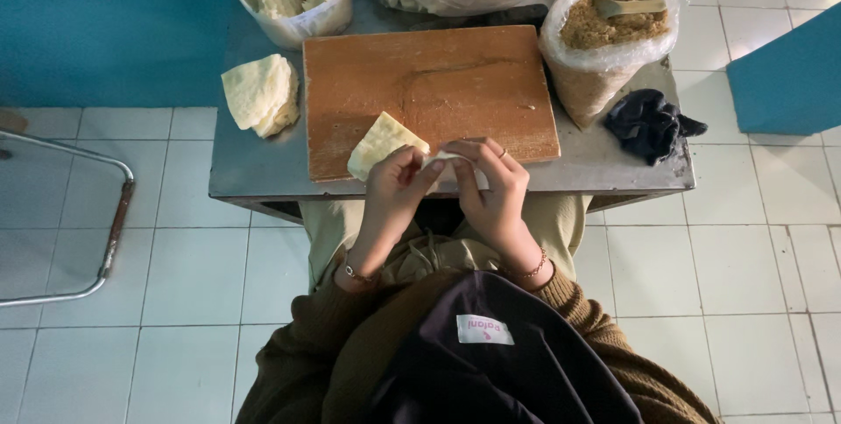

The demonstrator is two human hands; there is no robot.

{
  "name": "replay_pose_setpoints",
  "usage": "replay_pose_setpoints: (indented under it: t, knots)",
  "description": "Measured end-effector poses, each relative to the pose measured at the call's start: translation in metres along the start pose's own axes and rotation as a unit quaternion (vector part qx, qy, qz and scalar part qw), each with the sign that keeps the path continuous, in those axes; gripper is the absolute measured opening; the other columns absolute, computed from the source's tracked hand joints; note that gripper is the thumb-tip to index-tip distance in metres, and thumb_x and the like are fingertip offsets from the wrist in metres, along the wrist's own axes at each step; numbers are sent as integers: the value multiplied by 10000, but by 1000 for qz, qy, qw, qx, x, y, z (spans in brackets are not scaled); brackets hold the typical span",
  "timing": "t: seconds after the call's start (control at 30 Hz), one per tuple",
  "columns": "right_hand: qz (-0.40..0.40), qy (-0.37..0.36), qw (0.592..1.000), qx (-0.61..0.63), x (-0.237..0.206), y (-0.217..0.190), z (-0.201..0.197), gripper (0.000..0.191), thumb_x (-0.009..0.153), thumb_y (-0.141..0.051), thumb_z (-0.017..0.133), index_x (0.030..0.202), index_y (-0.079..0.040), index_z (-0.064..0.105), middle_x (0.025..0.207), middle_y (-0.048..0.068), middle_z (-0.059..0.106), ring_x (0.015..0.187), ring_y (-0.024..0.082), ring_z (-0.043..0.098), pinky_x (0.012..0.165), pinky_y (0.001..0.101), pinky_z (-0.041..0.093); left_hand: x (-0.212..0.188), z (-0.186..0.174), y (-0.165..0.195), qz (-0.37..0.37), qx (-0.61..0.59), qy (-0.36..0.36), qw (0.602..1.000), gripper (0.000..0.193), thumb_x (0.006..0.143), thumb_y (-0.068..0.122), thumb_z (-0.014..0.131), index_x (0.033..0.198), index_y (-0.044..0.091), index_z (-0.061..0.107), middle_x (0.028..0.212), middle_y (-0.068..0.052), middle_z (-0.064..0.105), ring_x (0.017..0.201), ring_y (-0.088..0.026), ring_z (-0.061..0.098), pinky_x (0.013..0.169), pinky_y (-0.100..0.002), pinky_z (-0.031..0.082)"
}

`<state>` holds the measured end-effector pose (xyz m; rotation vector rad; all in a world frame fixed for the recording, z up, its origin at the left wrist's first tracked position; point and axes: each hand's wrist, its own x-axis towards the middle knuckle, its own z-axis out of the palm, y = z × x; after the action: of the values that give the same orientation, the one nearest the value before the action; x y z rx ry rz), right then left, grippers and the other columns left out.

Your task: The person sits at a small metal table and uses a knife to cut round flat dough sheets on a wooden board into triangular pieces, setting cut pieces aside. They then fold and stack the cut pieces and cover a stack with a clear plastic sheet.

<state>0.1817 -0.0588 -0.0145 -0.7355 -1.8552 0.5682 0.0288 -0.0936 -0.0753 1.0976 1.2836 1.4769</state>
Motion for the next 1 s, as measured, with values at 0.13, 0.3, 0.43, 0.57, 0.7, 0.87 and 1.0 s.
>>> replay_pose_setpoints:
  t: [0.13, 0.3, 0.43, 0.57, 0.7, 0.87, 1.0]
  knots:
    - [49, -6, 997, 52, 0, -3, 2, 133, 978, 52, 631, 1079, 27, 712, 1028, 125, 742, 947, 187, 733, 829, 281, 576, 1, -1, 4, 32, 46, 35, 998, 424, 943, 176, 787, 684, 66, 471, 637, 71, 384, 606, -19, 339, 524, -222, 259]
    - [240, -67, 932, 262, -2, 4, 0, 181, 967, -76, 716, 1124, 13, 700, 1008, 51, 755, 942, 63, 687, 820, 217, 551, -8, -2, 17, 89, 96, 95, 987, 450, 909, 153, 823, 670, 40, 458, 653, 50, 411, 605, -11, 368, 527, -218, 286]
    - [274, -81, 910, 300, -6, 12, 3, 188, 944, -140, 768, 1057, 8, 744, 954, 48, 761, 879, 69, 681, 790, 225, 560, -11, 2, 29, 134, 131, 89, 978, 370, 895, 129, 816, 701, 21, 520, 674, 36, 467, 598, -5, 420, 515, -209, 326]
    - [280, -4, 928, 244, -8, 21, 4, 168, 950, -149, 772, 993, 13, 762, 864, 50, 748, 753, 85, 664, 683, 225, 524, -12, 1, 28, 138, 140, 64, 978, 372, 885, 116, 825, 676, 26, 531, 674, 41, 505, 565, -7, 411, 495, -209, 312]
    - [189, 79, 962, 180, -6, 30, -3, 164, 973, -162, 743, 976, 1, 761, 843, 40, 760, 665, 71, 656, 573, 206, 504, -15, -1, 24, 121, 88, 44, 988, 323, 922, 99, 783, 690, 35, 568, 690, 45, 528, 570, -3, 426, 503, -205, 324]
    - [204, 176, 918, 290, -2, 36, -11, 143, 1013, -122, 736, 1043, 17, 726, 953, 22, 724, 839, 57, 640, 756, 195, 508, -15, -6, 39, 132, 42, 25, 990, 340, 972, 79, 750, 725, 25, 522, 755, 28, 511, 653, -27, 463, 576, -208, 365]
    - [222, 178, 887, 363, 0, 43, -18, 126, 1017, -77, 724, 1057, 41, 706, 973, 21, 709, 859, 49, 622, 768, 187, 480, -12, -16, 45, 136, 117, 16, 984, 277, 930, 51, 796, 806, 20, 550, 745, 19, 562, 689, -42, 544, 630, -203, 471]
